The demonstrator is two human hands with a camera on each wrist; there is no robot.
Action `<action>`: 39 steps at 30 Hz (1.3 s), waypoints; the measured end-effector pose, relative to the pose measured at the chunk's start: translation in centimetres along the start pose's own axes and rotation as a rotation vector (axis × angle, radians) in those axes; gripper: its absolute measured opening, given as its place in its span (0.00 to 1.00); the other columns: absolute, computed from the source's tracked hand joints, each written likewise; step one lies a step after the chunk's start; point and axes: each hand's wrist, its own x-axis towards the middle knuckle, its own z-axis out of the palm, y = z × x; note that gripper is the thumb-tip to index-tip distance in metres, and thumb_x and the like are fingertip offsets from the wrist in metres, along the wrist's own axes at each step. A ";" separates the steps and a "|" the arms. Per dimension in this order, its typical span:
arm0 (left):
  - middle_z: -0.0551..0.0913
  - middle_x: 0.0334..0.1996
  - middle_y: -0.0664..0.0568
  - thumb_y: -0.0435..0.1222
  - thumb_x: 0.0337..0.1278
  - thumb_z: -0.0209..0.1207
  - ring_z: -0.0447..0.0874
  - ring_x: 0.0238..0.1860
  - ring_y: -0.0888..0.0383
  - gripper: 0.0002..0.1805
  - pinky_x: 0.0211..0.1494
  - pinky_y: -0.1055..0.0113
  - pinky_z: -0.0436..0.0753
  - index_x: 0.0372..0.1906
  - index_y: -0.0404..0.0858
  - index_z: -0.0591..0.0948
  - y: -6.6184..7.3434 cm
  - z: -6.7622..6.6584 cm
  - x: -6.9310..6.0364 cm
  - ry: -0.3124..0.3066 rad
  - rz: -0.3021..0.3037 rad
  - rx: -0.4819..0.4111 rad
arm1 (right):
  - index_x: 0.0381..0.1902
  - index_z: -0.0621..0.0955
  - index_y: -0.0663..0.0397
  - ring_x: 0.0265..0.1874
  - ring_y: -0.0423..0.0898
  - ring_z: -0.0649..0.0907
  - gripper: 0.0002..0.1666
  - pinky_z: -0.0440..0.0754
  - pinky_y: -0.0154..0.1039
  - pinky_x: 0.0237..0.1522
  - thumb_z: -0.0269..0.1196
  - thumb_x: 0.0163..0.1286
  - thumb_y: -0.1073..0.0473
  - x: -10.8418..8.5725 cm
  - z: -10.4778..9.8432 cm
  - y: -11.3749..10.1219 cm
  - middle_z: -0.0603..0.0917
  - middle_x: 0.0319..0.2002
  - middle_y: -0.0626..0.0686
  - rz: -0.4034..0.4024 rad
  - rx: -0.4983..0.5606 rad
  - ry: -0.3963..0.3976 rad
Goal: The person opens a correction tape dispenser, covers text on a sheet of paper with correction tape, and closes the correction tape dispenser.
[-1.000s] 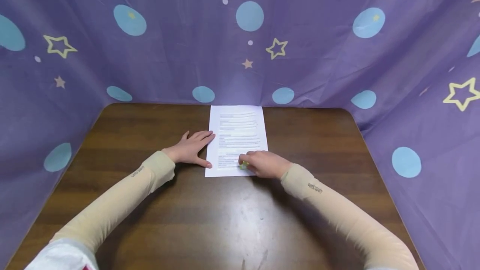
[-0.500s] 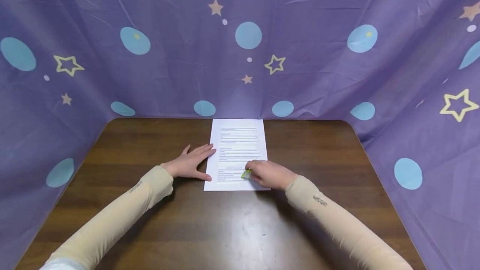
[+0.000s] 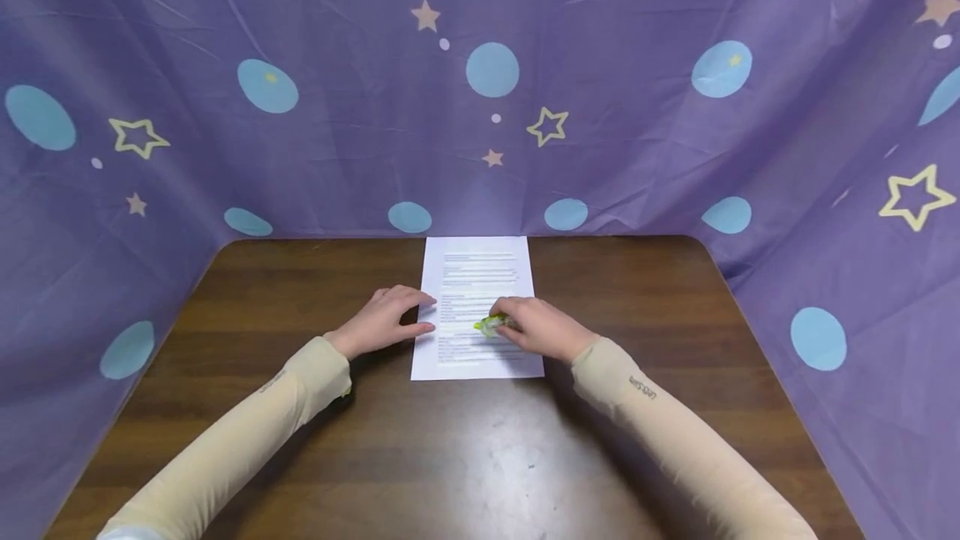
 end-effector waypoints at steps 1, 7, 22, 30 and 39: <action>0.82 0.63 0.47 0.53 0.69 0.65 0.75 0.66 0.47 0.30 0.69 0.40 0.67 0.66 0.38 0.81 0.4 0.0 0.0 0.022 0.010 -0.014 | 0.53 0.84 0.58 0.46 0.44 0.86 0.12 0.84 0.45 0.50 0.67 0.74 0.62 0.1 0.0 -0.1 0.88 0.48 0.51 0.000 0.011 0.005; 0.87 0.51 0.49 0.46 0.66 0.69 0.83 0.54 0.51 0.21 0.60 0.51 0.79 0.57 0.37 0.86 2.9 0.7 0.0 0.126 0.056 -0.194 | 0.53 0.82 0.58 0.43 0.43 0.85 0.12 0.84 0.46 0.49 0.67 0.74 0.62 0.8 -0.3 -0.8 0.88 0.46 0.52 -0.017 0.067 0.037; 0.87 0.35 0.55 0.38 0.64 0.71 0.83 0.39 0.61 0.07 0.43 0.65 0.84 0.41 0.39 0.88 4.8 2.6 0.8 0.154 0.015 -0.587 | 0.52 0.82 0.56 0.42 0.43 0.86 0.12 0.84 0.45 0.49 0.68 0.74 0.62 2.1 -0.4 -2.2 0.88 0.45 0.50 -0.043 0.117 0.064; 0.87 0.33 0.54 0.39 0.65 0.70 0.83 0.38 0.60 0.06 0.44 0.63 0.83 0.37 0.40 0.87 4.9 2.5 0.9 0.140 -0.015 -0.587 | 0.52 0.81 0.56 0.39 0.42 0.84 0.12 0.84 0.44 0.46 0.67 0.74 0.62 2.2 -0.5 -2.6 0.88 0.44 0.50 -0.051 0.121 0.055; 0.86 0.32 0.55 0.39 0.64 0.71 0.81 0.36 0.61 0.07 0.42 0.66 0.82 0.35 0.41 0.87 4.6 2.7 0.7 0.155 -0.006 -0.572 | 0.53 0.81 0.57 0.41 0.42 0.84 0.12 0.84 0.44 0.47 0.67 0.75 0.61 2.3 -0.5 -2.4 0.88 0.44 0.50 -0.068 0.127 0.049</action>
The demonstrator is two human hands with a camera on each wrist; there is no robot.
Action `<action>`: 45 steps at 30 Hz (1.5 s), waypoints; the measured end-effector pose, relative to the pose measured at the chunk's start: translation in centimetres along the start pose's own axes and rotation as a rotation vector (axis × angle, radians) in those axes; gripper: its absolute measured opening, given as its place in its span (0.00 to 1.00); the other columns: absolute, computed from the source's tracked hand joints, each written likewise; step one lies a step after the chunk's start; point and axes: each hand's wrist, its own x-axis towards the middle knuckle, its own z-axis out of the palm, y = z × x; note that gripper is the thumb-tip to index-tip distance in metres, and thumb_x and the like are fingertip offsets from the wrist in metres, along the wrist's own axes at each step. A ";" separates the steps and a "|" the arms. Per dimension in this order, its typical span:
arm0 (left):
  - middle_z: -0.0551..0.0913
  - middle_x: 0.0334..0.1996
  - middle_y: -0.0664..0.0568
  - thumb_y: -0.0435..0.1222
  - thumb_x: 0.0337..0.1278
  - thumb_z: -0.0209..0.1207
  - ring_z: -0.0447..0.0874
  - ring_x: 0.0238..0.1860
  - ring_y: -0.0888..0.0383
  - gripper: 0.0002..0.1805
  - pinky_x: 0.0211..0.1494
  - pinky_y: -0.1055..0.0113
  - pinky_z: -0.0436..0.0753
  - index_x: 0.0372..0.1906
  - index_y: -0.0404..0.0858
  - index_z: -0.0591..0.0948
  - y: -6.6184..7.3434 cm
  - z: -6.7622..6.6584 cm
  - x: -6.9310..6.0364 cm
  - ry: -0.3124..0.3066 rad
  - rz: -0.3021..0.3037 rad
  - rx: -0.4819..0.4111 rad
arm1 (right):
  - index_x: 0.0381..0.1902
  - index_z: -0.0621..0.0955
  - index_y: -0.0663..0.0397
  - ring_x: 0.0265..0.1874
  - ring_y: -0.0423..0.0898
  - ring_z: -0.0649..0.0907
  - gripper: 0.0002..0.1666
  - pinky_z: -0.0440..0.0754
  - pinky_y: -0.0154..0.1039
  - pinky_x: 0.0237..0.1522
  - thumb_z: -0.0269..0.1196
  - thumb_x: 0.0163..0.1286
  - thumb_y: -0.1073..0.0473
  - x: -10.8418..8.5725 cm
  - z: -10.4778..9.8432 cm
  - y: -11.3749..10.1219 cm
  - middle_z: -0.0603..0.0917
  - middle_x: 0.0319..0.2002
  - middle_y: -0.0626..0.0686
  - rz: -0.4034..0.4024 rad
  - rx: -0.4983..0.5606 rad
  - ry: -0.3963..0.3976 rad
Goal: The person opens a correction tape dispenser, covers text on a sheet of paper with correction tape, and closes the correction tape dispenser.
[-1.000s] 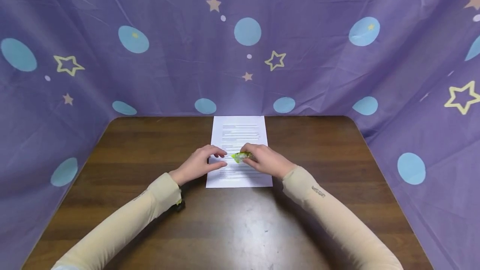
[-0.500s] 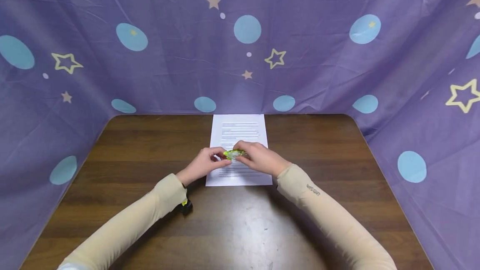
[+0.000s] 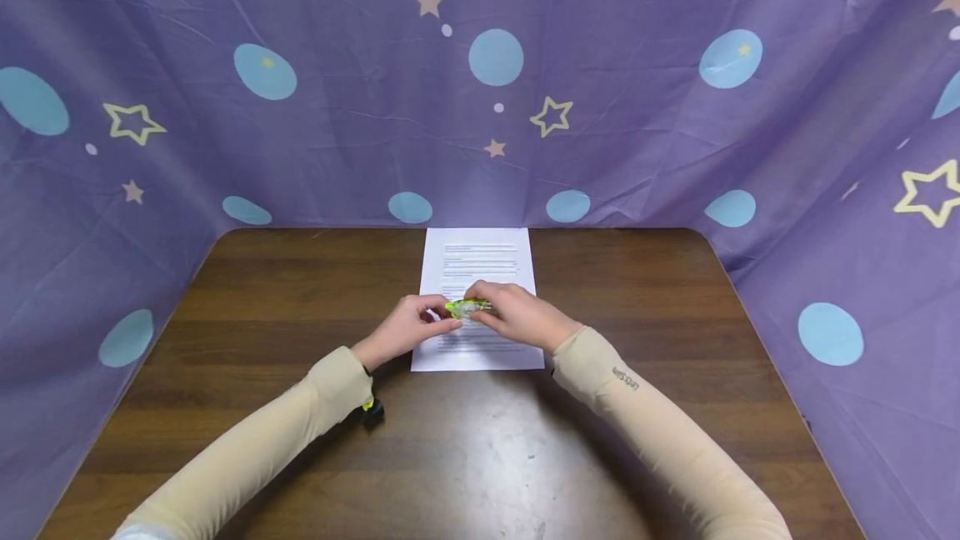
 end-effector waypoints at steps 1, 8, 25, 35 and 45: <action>0.86 0.32 0.56 0.39 0.64 0.71 0.82 0.35 0.62 0.06 0.42 0.66 0.82 0.35 0.41 0.87 0.0 0.0 0.0 0.001 0.001 -0.003 | 0.53 0.81 0.56 0.41 0.42 0.85 0.12 0.84 0.44 0.48 0.67 0.75 0.61 0.0 0.0 0.0 0.88 0.44 0.50 -0.003 -0.003 -0.001; 0.88 0.33 0.55 0.36 0.64 0.70 0.84 0.36 0.63 0.05 0.41 0.67 0.83 0.39 0.38 0.89 0.0 -0.4 -0.2 0.015 0.019 -0.037 | 0.53 0.82 0.57 0.43 0.43 0.86 0.11 0.84 0.46 0.49 0.66 0.75 0.62 -0.3 -0.4 0.1 0.88 0.45 0.51 -0.016 -0.015 0.000; 0.88 0.35 0.56 0.36 0.65 0.70 0.83 0.37 0.62 0.04 0.41 0.66 0.82 0.40 0.40 0.90 0.2 -0.7 -0.2 0.031 0.011 -0.048 | 0.53 0.83 0.57 0.43 0.41 0.85 0.11 0.84 0.42 0.47 0.66 0.75 0.63 -0.8 -0.7 0.5 0.88 0.47 0.50 -0.013 -0.049 -0.077; 0.89 0.34 0.54 0.35 0.65 0.70 0.84 0.37 0.61 0.04 0.40 0.66 0.82 0.40 0.40 0.90 0.1 -0.5 -0.2 0.033 0.033 -0.073 | 0.54 0.83 0.60 0.46 0.44 0.85 0.12 0.83 0.44 0.50 0.65 0.75 0.64 -0.9 -0.5 0.6 0.87 0.49 0.52 -0.014 -0.060 -0.088; 0.89 0.35 0.54 0.37 0.71 0.65 0.82 0.36 0.62 0.09 0.39 0.68 0.81 0.43 0.33 0.89 -0.6 -1.1 -0.6 0.042 0.038 -0.045 | 0.60 0.79 0.65 0.46 0.48 0.82 0.17 0.81 0.47 0.51 0.58 0.77 0.66 -1.3 -0.3 1.1 0.84 0.50 0.57 -0.032 -0.104 -0.032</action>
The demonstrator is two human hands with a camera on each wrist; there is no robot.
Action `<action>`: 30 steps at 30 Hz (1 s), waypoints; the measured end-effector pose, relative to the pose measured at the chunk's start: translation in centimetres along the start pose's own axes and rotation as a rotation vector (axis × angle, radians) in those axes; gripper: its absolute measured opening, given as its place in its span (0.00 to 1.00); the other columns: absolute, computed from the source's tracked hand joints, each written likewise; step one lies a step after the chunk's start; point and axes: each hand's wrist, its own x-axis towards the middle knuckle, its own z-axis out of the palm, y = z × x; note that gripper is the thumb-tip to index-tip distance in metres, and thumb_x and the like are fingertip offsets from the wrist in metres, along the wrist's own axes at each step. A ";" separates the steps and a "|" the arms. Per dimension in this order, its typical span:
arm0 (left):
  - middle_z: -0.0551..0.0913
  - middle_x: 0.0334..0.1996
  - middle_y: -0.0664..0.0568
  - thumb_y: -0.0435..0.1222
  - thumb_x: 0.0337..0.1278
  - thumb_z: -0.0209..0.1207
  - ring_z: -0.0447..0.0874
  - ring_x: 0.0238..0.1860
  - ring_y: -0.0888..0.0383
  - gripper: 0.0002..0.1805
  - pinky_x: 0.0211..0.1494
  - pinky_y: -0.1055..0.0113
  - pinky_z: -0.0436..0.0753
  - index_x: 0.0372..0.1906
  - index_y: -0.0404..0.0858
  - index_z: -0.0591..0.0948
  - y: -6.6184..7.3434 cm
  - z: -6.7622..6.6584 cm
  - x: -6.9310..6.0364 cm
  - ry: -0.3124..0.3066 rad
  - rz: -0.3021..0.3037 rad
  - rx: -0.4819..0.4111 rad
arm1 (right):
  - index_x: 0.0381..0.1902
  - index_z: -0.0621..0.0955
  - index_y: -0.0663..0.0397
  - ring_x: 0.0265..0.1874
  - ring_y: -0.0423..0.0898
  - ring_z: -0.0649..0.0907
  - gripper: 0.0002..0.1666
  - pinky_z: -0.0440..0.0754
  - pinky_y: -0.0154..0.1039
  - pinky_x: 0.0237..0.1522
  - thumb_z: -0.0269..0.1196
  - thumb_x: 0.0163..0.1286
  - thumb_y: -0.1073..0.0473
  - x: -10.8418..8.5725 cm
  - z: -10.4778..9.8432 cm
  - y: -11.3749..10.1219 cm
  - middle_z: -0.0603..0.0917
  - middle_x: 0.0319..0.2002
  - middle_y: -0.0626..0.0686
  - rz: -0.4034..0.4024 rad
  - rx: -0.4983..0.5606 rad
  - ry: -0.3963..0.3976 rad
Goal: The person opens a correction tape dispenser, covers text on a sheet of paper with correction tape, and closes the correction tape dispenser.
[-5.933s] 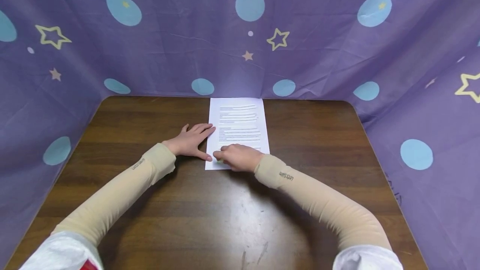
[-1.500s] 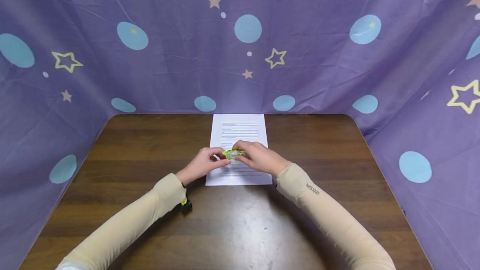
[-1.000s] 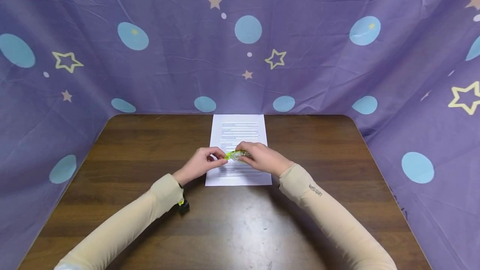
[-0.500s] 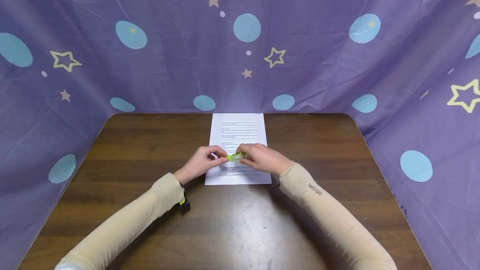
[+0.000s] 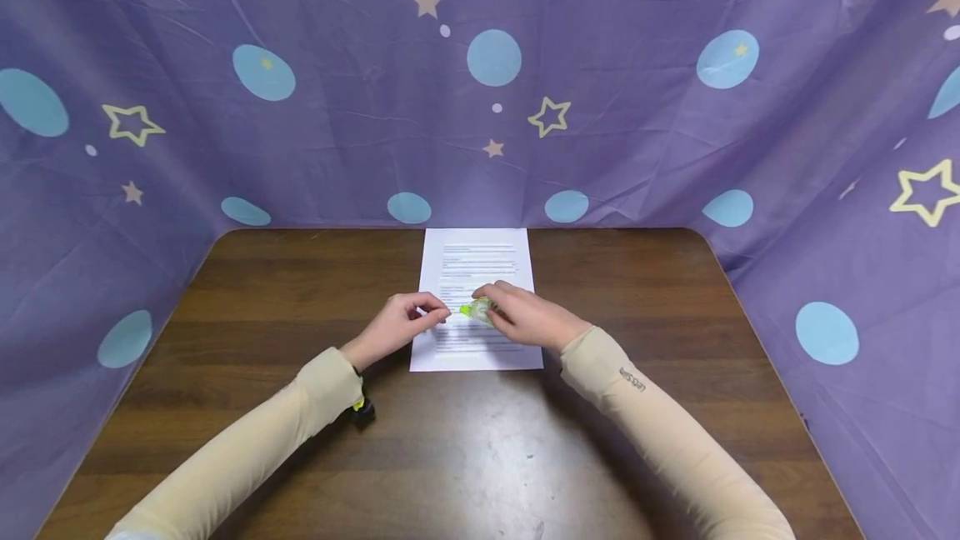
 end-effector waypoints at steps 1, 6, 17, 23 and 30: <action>0.89 0.35 0.54 0.37 0.71 0.65 0.82 0.36 0.62 0.10 0.39 0.68 0.80 0.43 0.33 0.89 0.0 -0.1 0.0 0.003 -0.002 0.001 | 0.61 0.78 0.64 0.44 0.48 0.81 0.17 0.81 0.47 0.49 0.58 0.77 0.66 -0.1 0.0 0.0 0.84 0.49 0.56 0.009 -0.007 0.001; 0.89 0.33 0.53 0.36 0.71 0.64 0.80 0.33 0.63 0.08 0.37 0.70 0.78 0.42 0.36 0.90 -0.2 -0.4 -0.3 0.023 -0.011 0.023 | 0.60 0.79 0.62 0.39 0.45 0.78 0.16 0.80 0.45 0.46 0.56 0.79 0.64 -0.2 -0.1 0.4 0.83 0.46 0.55 0.060 -0.033 -0.009; 0.89 0.36 0.52 0.37 0.73 0.63 0.79 0.31 0.60 0.09 0.36 0.70 0.77 0.44 0.35 0.89 -0.3 -1.2 -0.8 0.016 -0.059 0.074 | 0.61 0.78 0.60 0.34 0.43 0.76 0.27 0.78 0.43 0.42 0.70 0.71 0.53 -1.4 -0.4 2.3 0.78 0.42 0.53 0.186 -0.050 -0.105; 0.88 0.42 0.52 0.37 0.72 0.64 0.82 0.37 0.60 0.12 0.44 0.64 0.82 0.51 0.34 0.88 -0.4 -2.1 -1.5 0.056 -0.039 0.211 | 0.57 0.75 0.60 0.41 0.48 0.80 0.24 0.79 0.48 0.47 0.70 0.69 0.58 -2.6 -1.5 5.0 0.81 0.47 0.56 0.273 -0.039 -0.088; 0.87 0.49 0.50 0.44 0.74 0.62 0.85 0.50 0.53 0.18 0.54 0.52 0.82 0.59 0.38 0.85 -0.5 -3.1 -2.4 0.080 -0.082 0.459 | 0.51 0.77 0.63 0.40 0.51 0.80 0.20 0.79 0.50 0.46 0.69 0.70 0.56 -4.2 -3.5 9.4 0.81 0.45 0.59 0.410 -0.052 -0.088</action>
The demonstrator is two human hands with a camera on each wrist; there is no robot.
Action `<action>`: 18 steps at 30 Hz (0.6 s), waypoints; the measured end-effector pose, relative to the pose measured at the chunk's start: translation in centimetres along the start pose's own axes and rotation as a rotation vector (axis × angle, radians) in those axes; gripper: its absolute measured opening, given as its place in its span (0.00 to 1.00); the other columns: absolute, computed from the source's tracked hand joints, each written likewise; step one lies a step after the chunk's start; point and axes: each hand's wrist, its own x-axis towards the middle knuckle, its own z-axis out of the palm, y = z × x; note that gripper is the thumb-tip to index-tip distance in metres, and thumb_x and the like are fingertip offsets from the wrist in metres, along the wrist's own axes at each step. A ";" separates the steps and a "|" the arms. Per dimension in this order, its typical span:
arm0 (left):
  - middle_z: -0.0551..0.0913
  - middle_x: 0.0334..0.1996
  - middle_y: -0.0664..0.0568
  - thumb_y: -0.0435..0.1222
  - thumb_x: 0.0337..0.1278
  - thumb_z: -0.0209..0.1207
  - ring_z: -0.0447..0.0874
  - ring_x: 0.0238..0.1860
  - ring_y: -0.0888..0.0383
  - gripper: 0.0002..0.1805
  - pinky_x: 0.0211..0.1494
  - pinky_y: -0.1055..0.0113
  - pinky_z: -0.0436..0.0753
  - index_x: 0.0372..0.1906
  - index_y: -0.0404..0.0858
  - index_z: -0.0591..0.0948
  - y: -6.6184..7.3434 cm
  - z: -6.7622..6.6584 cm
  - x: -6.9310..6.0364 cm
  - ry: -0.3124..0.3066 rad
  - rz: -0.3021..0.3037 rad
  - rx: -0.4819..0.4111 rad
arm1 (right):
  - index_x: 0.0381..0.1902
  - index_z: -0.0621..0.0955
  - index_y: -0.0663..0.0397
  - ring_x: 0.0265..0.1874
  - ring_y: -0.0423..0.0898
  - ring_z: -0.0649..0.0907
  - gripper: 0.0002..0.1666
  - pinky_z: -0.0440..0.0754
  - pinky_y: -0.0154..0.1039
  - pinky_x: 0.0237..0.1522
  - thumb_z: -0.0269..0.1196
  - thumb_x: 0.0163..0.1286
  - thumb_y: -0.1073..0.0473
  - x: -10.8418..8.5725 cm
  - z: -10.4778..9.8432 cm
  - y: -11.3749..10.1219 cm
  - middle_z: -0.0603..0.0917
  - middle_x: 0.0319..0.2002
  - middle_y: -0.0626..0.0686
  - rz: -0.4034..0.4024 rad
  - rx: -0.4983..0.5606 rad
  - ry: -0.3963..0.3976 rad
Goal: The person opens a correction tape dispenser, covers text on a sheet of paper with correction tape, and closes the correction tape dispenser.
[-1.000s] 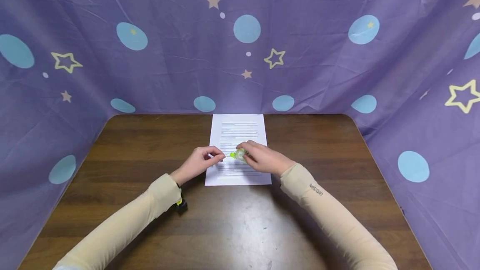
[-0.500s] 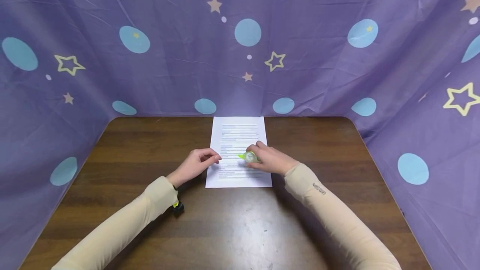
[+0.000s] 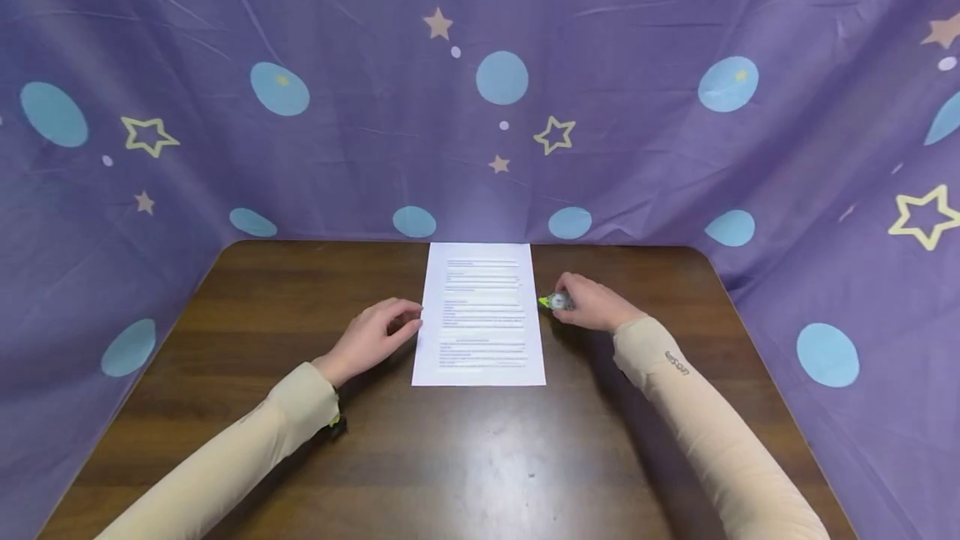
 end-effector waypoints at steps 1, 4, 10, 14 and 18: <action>0.87 0.51 0.49 0.44 0.74 0.62 0.85 0.52 0.51 0.19 0.56 0.50 0.82 0.60 0.38 0.85 0.0 -0.1 -0.1 -0.002 -0.004 0.031 | 0.51 0.77 0.64 0.41 0.52 0.81 0.20 0.80 0.52 0.46 0.69 0.70 0.56 0.0 -0.2 0.8 0.81 0.45 0.60 0.009 -0.005 0.006; 0.85 0.58 0.46 0.46 0.75 0.60 0.83 0.60 0.46 0.20 0.60 0.44 0.78 0.62 0.39 0.83 -0.1 -0.5 -0.4 0.003 -0.010 0.124 | 0.50 0.79 0.68 0.42 0.56 0.80 0.21 0.79 0.55 0.49 0.69 0.68 0.57 0.1 -0.8 2.9 0.79 0.45 0.64 0.030 -0.007 0.037; 0.82 0.63 0.44 0.47 0.76 0.58 0.79 0.65 0.44 0.23 0.61 0.43 0.76 0.67 0.40 0.80 -0.6 -0.9 -1.0 0.041 0.008 0.280 | 0.56 0.80 0.74 0.43 0.60 0.79 0.25 0.78 0.59 0.53 0.68 0.70 0.58 0.3 -1.8 6.1 0.74 0.49 0.70 0.128 0.003 0.089; 0.80 0.66 0.42 0.47 0.77 0.57 0.76 0.67 0.42 0.26 0.63 0.42 0.74 0.71 0.39 0.78 -0.9 -0.9 -1.5 0.046 0.009 0.313 | 0.60 0.78 0.75 0.46 0.63 0.80 0.28 0.77 0.62 0.54 0.66 0.73 0.56 0.4 -2.2 7.4 0.74 0.53 0.72 0.219 -0.049 0.072; 0.77 0.69 0.40 0.49 0.77 0.55 0.73 0.70 0.40 0.29 0.65 0.39 0.71 0.74 0.41 0.74 -1.1 -0.8 -1.8 0.046 -0.012 0.332 | 0.59 0.78 0.76 0.50 0.66 0.80 0.29 0.77 0.63 0.54 0.64 0.75 0.53 0.6 -2.8 8.1 0.77 0.53 0.73 0.270 -0.104 0.047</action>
